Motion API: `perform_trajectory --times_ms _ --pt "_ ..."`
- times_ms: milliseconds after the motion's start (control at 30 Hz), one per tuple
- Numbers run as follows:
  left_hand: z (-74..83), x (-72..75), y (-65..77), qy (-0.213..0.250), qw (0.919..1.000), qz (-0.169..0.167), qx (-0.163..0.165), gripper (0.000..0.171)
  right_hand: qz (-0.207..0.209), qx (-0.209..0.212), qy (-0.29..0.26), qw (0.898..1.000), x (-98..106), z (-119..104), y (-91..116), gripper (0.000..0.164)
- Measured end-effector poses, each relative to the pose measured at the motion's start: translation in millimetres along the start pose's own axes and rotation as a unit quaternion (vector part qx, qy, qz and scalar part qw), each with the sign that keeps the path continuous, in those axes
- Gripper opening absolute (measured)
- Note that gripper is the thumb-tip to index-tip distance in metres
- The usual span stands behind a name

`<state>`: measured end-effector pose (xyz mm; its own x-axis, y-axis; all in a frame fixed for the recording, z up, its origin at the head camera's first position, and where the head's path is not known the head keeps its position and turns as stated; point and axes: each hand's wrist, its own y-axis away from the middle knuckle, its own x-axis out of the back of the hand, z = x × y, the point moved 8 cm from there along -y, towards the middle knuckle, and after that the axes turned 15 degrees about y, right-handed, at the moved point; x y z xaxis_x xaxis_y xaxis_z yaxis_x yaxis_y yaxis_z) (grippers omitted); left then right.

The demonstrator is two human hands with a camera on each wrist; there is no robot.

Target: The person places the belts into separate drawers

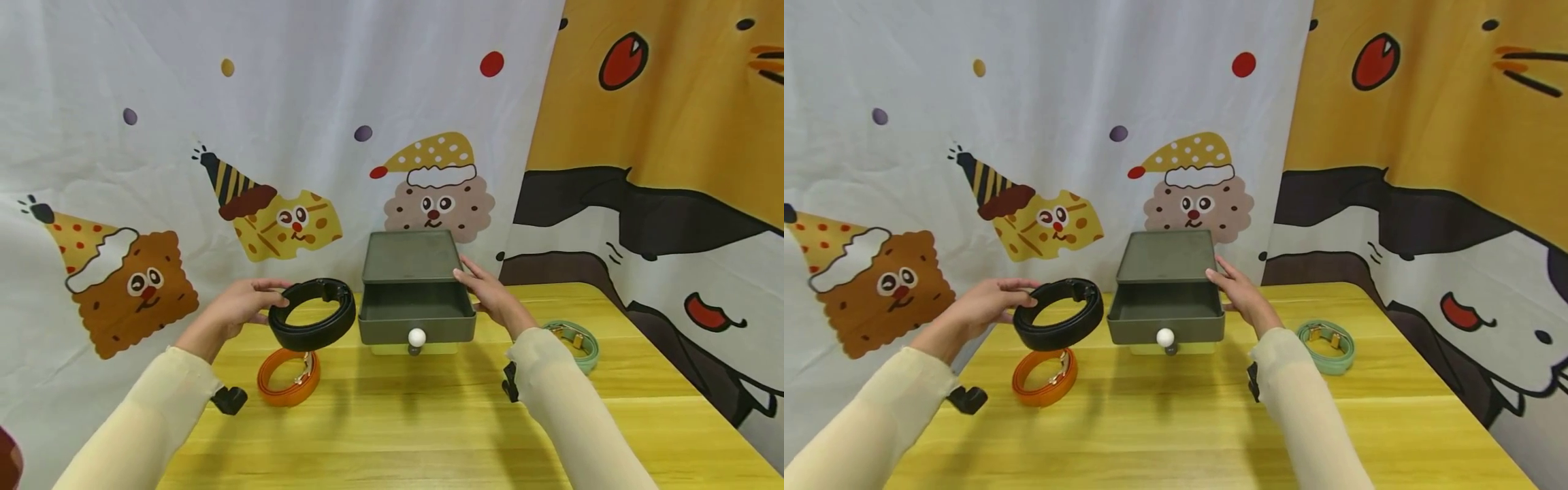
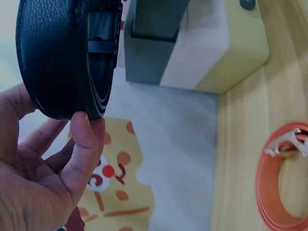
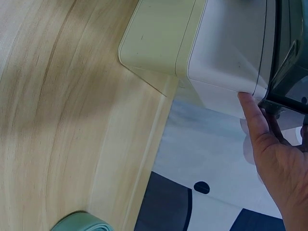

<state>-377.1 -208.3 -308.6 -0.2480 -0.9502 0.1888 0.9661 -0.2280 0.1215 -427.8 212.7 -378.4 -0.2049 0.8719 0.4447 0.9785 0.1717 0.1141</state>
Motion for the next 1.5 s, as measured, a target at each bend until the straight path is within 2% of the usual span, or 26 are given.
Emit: perform_trajectory --times_ms 267,600,767,900,1233,1500 --pt "24.8 -23.8 -13.4 0.004 1.0000 -0.007 -0.006 0.047 -0.002 -0.005 -0.002 1.000 1 -1 -1 0.067" --pt "45.0 -63.7 -34.6 0.052 0.9983 -0.026 0.000 0.043 -0.010 -0.004 -0.005 1.000 0 -1 -3 0.068" --pt "47.1 -81.9 -42.3 0.048 0.9981 -0.037 0.007 0.044 -0.016 -0.001 -0.008 1.000 -1 -5 1 0.067" --pt "46.3 -92.5 -46.8 0.050 0.9981 -0.034 0.013 0.042 -0.019 0.003 -0.008 1.000 -2 -7 3 0.067" --pt "47.4 -120.3 -53.8 0.053 0.9970 -0.047 0.032 0.037 -0.022 0.013 -0.011 1.000 -1 -4 0 0.069" --pt "41.4 -132.3 -56.4 0.038 0.9969 -0.051 0.047 0.032 -0.024 0.003 -0.011 1.000 -2 -2 -2 0.068"
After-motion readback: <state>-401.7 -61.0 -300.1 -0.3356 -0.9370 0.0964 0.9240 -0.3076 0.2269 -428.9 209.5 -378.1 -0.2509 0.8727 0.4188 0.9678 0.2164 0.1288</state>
